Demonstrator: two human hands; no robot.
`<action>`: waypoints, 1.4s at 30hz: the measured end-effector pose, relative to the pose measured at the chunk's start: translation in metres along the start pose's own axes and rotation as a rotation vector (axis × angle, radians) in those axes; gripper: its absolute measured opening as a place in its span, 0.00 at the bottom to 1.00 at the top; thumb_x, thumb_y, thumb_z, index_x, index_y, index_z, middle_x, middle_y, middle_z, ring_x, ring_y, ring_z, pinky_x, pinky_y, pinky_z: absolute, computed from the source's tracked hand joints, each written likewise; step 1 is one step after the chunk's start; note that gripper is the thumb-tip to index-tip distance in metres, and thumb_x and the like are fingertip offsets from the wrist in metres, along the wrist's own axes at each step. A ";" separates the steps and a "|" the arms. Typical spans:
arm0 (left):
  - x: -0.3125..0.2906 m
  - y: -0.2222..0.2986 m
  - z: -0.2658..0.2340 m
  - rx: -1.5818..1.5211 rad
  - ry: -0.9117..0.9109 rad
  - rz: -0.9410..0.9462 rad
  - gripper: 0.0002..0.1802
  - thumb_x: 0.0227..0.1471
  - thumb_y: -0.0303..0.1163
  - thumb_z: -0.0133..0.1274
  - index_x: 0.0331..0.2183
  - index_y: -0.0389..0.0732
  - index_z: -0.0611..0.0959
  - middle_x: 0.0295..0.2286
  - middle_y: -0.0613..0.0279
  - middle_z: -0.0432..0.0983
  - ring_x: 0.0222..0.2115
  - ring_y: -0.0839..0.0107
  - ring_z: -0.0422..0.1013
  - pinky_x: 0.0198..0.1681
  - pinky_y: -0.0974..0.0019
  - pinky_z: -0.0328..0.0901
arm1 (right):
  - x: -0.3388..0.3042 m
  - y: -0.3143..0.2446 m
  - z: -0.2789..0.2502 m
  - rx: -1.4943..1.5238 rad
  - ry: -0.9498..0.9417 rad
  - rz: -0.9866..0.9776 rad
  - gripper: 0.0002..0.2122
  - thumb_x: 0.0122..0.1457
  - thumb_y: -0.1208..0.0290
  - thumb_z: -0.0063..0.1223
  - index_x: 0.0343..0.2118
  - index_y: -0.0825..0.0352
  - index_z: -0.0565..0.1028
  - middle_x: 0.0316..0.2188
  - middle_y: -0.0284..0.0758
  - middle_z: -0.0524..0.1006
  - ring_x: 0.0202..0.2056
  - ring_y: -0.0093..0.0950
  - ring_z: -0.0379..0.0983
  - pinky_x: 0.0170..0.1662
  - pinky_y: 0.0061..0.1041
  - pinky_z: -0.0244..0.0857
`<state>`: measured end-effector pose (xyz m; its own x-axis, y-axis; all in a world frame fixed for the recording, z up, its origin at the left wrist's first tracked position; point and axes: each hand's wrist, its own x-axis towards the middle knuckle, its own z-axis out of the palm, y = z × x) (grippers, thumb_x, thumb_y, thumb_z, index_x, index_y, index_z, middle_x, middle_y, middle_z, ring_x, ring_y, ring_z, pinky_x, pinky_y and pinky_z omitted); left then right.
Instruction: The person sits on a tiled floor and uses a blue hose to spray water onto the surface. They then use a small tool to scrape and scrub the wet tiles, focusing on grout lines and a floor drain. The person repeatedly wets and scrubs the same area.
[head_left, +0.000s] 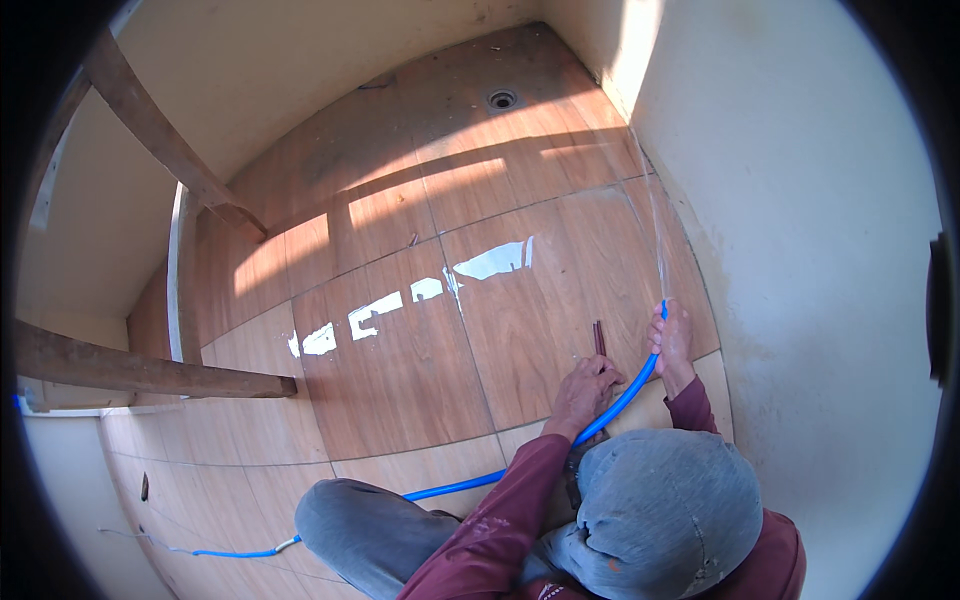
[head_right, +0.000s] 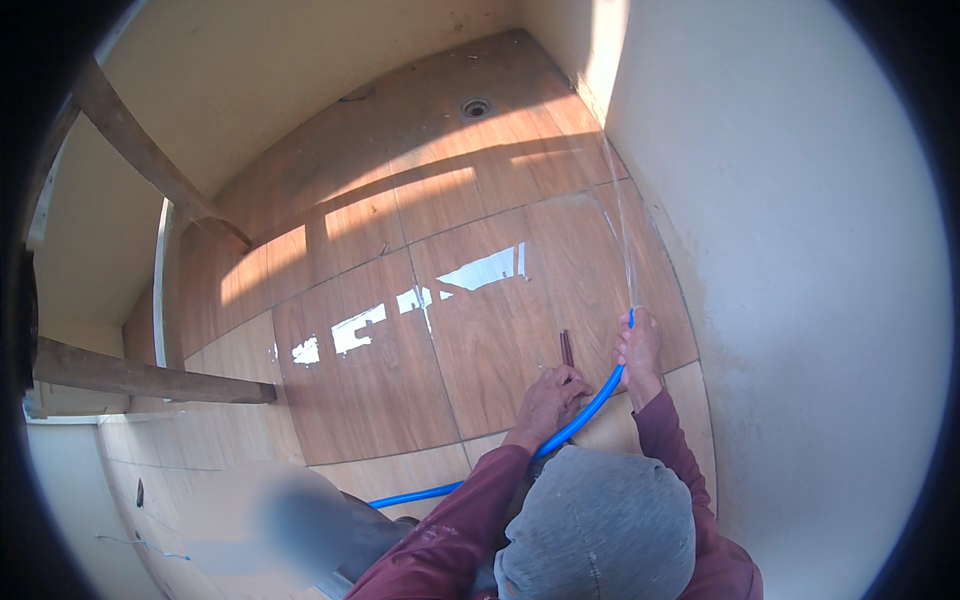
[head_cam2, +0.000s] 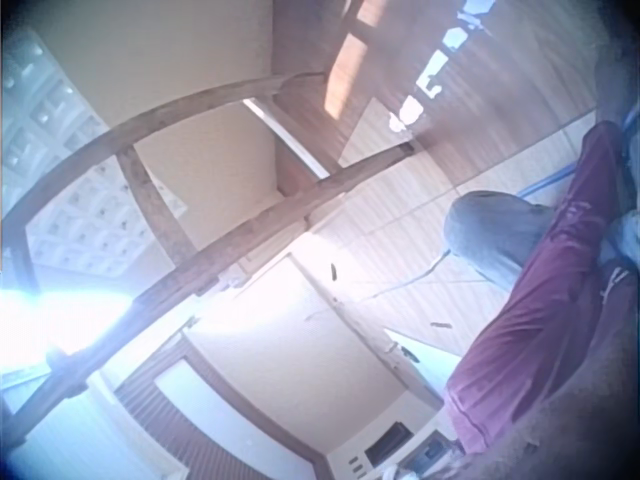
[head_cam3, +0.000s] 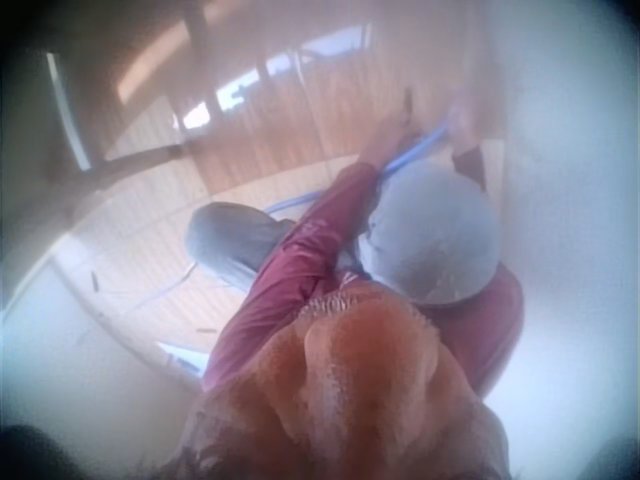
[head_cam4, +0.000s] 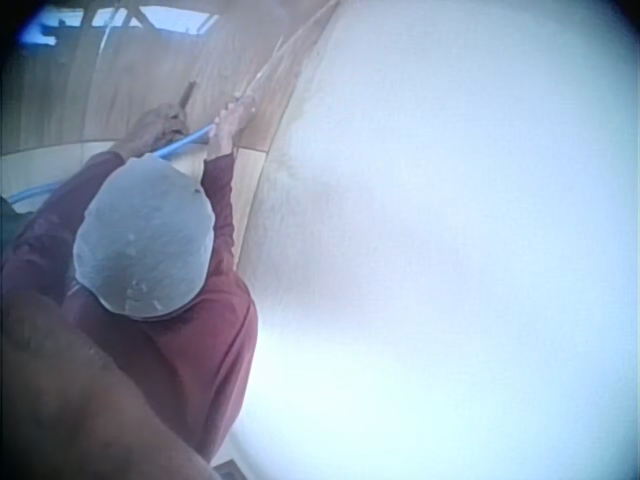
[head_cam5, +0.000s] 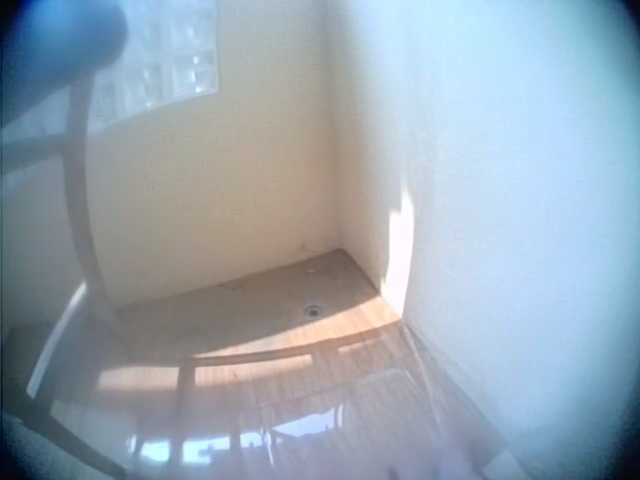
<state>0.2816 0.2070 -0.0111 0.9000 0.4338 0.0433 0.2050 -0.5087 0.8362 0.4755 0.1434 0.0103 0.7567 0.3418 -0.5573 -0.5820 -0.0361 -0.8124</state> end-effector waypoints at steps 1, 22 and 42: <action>0.000 0.000 0.000 -0.002 -0.001 0.004 0.12 0.49 0.26 0.59 0.37 0.48 0.87 0.39 0.63 0.77 0.40 0.59 0.74 0.45 0.58 0.70 | 0.001 0.001 -0.001 -0.003 0.002 -0.003 0.13 0.67 0.56 0.44 0.33 0.61 0.69 0.16 0.24 0.61 0.11 0.16 0.55 0.11 0.21 0.48; 0.002 0.004 0.003 -0.005 0.005 -0.002 0.09 0.52 0.28 0.59 0.37 0.47 0.88 0.38 0.62 0.77 0.42 0.58 0.74 0.45 0.57 0.69 | 0.005 0.008 -0.008 -0.018 0.008 0.000 0.11 0.65 0.58 0.44 0.31 0.61 0.68 0.15 0.24 0.60 0.10 0.17 0.54 0.11 0.22 0.46; 0.020 -0.017 -0.289 0.454 0.221 -0.227 0.12 0.60 0.24 0.51 0.44 0.44 0.84 0.45 0.54 0.79 0.41 0.49 0.78 0.43 0.53 0.73 | 0.042 0.051 -0.005 0.284 -0.128 0.165 0.13 0.66 0.55 0.52 0.34 0.61 0.72 0.17 0.25 0.67 0.11 0.18 0.60 0.10 0.20 0.50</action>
<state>0.1854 0.4390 0.1335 0.7217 0.6908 0.0446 0.5736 -0.6328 0.5201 0.4796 0.1512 -0.0553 0.6126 0.4684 -0.6366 -0.7665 0.1555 -0.6232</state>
